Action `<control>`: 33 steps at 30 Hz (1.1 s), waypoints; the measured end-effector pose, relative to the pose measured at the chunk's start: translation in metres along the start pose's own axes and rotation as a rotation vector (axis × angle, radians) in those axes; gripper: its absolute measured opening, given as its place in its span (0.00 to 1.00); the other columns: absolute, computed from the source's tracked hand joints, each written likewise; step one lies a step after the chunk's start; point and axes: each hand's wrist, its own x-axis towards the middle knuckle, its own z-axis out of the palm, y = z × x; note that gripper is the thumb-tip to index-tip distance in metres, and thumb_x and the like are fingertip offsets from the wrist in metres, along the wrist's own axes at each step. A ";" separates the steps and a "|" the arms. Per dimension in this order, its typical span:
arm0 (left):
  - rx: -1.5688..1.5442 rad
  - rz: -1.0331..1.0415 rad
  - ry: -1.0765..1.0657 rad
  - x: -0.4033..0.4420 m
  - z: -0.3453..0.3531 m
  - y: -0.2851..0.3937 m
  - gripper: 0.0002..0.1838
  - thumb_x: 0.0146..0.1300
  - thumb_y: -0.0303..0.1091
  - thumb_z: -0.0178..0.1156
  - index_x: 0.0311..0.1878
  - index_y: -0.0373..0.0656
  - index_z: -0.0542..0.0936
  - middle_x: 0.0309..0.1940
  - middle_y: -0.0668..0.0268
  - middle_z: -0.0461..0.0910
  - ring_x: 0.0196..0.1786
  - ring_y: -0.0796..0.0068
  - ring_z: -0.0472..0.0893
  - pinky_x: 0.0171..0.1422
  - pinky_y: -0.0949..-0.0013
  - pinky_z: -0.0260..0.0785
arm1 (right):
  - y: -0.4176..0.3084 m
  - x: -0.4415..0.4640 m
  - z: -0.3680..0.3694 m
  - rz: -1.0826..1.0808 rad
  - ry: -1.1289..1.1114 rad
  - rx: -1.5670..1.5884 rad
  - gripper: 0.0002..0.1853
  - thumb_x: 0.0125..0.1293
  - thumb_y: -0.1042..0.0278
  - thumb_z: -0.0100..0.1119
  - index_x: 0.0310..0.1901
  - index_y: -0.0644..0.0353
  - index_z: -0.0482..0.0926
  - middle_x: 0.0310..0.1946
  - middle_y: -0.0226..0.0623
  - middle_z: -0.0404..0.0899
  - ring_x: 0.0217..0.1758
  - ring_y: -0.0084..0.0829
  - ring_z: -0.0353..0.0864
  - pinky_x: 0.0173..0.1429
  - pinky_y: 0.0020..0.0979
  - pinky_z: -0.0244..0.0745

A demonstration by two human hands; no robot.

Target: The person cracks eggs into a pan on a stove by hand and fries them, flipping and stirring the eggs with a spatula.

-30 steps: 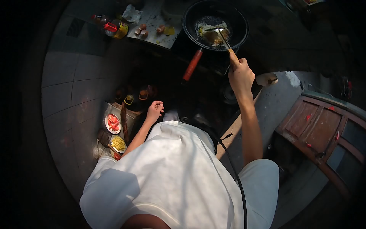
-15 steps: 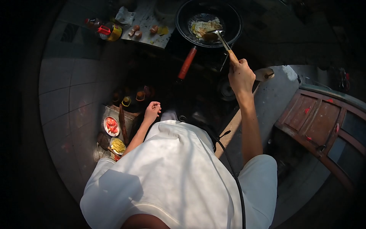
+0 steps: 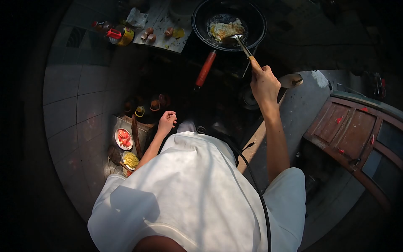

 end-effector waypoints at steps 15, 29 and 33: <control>0.009 0.013 -0.009 -0.001 -0.001 0.007 0.09 0.65 0.35 0.54 0.45 0.43 0.75 0.30 0.71 0.78 0.29 0.83 0.77 0.27 0.79 0.69 | -0.013 0.019 0.009 -0.073 0.072 0.050 0.19 0.58 0.71 0.61 0.51 0.38 0.81 0.28 0.33 0.76 0.27 0.34 0.80 0.28 0.35 0.74; 0.014 0.010 -0.012 -0.001 0.000 -0.002 0.08 0.66 0.34 0.54 0.45 0.43 0.74 0.30 0.71 0.77 0.29 0.85 0.76 0.26 0.80 0.69 | 0.032 0.039 -0.020 0.223 -0.098 0.213 0.17 0.67 0.60 0.51 0.55 0.47 0.78 0.34 0.41 0.83 0.35 0.40 0.83 0.41 0.36 0.76; 0.013 -0.002 0.001 0.001 -0.001 -0.006 0.08 0.65 0.34 0.55 0.45 0.43 0.75 0.30 0.70 0.78 0.29 0.83 0.77 0.27 0.79 0.70 | 0.052 0.052 -0.009 0.267 -0.037 0.475 0.20 0.68 0.57 0.49 0.55 0.58 0.77 0.35 0.43 0.84 0.36 0.37 0.84 0.46 0.34 0.76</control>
